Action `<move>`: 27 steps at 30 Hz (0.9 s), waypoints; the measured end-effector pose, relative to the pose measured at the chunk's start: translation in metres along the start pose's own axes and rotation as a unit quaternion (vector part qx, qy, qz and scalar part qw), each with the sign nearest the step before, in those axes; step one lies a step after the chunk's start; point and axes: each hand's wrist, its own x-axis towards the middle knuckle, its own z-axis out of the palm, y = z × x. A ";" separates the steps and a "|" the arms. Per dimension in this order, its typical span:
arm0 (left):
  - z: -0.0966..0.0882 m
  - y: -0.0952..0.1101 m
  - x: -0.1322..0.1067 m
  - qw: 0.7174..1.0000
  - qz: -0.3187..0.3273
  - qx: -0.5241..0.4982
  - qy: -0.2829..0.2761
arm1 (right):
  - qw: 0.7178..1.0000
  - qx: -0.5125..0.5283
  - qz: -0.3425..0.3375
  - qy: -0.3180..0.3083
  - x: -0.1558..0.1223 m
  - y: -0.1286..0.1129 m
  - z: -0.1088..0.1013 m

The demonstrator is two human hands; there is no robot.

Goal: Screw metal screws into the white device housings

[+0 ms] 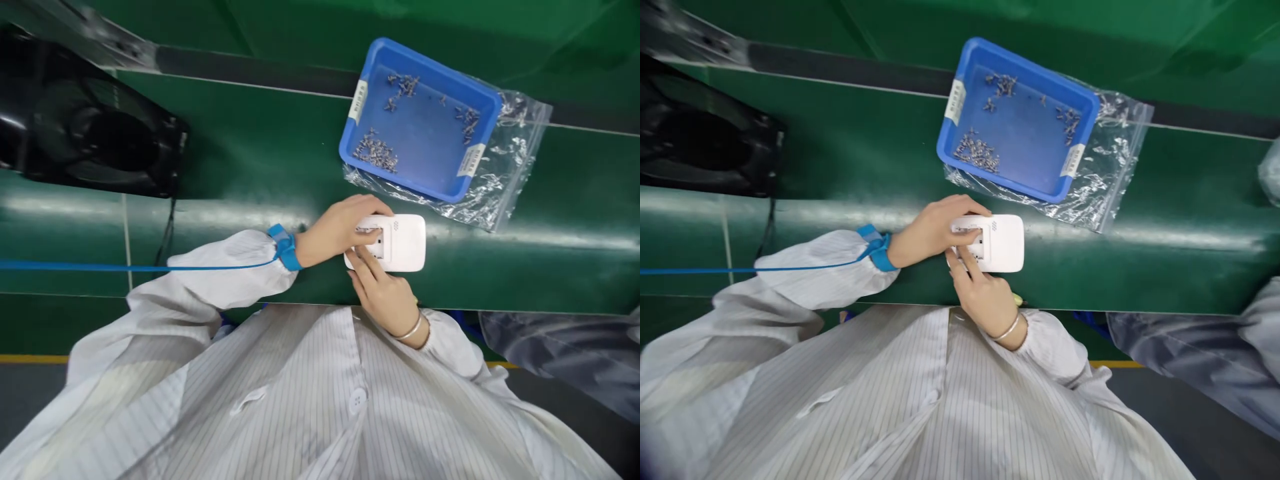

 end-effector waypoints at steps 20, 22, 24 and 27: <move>0.006 -0.017 -0.013 0.996 0.054 -0.066 0.030 | 0.991 0.010 0.050 0.125 -0.002 -0.001 -0.015; -0.001 -0.017 -0.026 0.987 0.122 0.057 0.087 | 0.993 -0.026 0.058 0.099 0.000 0.000 -0.014; -0.021 -0.017 -0.047 0.934 0.210 0.231 0.175 | 0.994 -0.045 0.058 0.076 0.001 0.000 -0.012; -0.072 -0.019 -0.086 0.763 0.210 0.450 0.415 | 0.995 -0.051 0.052 0.064 0.000 -0.001 -0.010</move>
